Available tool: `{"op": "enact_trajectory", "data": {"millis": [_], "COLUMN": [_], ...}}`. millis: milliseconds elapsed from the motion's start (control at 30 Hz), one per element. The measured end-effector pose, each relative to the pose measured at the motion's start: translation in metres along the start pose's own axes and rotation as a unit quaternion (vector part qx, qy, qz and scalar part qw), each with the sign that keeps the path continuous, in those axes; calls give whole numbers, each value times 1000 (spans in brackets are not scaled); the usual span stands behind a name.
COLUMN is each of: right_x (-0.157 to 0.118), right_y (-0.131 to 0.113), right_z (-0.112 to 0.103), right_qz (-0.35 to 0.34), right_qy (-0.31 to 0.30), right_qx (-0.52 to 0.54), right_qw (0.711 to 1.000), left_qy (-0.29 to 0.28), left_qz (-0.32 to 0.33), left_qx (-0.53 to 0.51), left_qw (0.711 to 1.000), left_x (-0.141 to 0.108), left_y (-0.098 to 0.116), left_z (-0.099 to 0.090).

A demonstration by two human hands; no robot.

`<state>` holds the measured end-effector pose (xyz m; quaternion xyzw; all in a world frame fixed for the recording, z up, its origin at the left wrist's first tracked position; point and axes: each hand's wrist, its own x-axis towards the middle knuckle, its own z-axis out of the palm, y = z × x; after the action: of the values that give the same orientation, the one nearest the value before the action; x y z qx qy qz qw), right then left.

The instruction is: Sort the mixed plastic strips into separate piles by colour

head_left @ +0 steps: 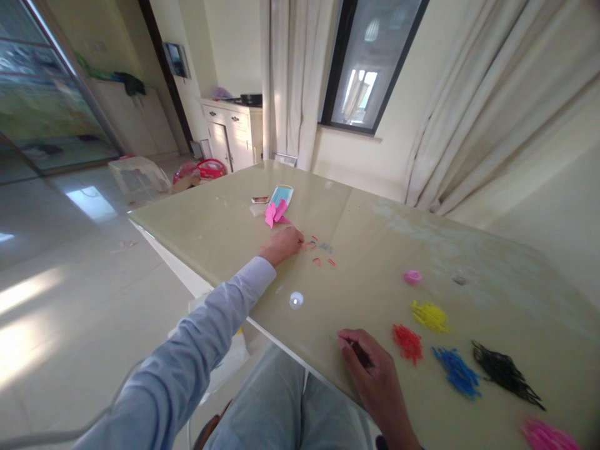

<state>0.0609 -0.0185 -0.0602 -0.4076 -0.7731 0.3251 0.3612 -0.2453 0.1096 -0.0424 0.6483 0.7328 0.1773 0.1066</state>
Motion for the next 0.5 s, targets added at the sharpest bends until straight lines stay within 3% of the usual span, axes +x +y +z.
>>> {"op": "enact_trajectory", "data": {"millis": [233,500], "right_x": [-1,-2], "right_y": [-2,-1], "right_z": [0,0], "right_qz": [2,-1], "right_qy": [-8,-14], "right_qx": [5,-3], "right_qw": [1000,1000], "left_qy": [-16,0], "left_qz": [44,53], "left_qx": [69,55], "left_qw": [997,997], "left_x": [0,-15], "left_y": [6,8], "left_z": [2,1]}}
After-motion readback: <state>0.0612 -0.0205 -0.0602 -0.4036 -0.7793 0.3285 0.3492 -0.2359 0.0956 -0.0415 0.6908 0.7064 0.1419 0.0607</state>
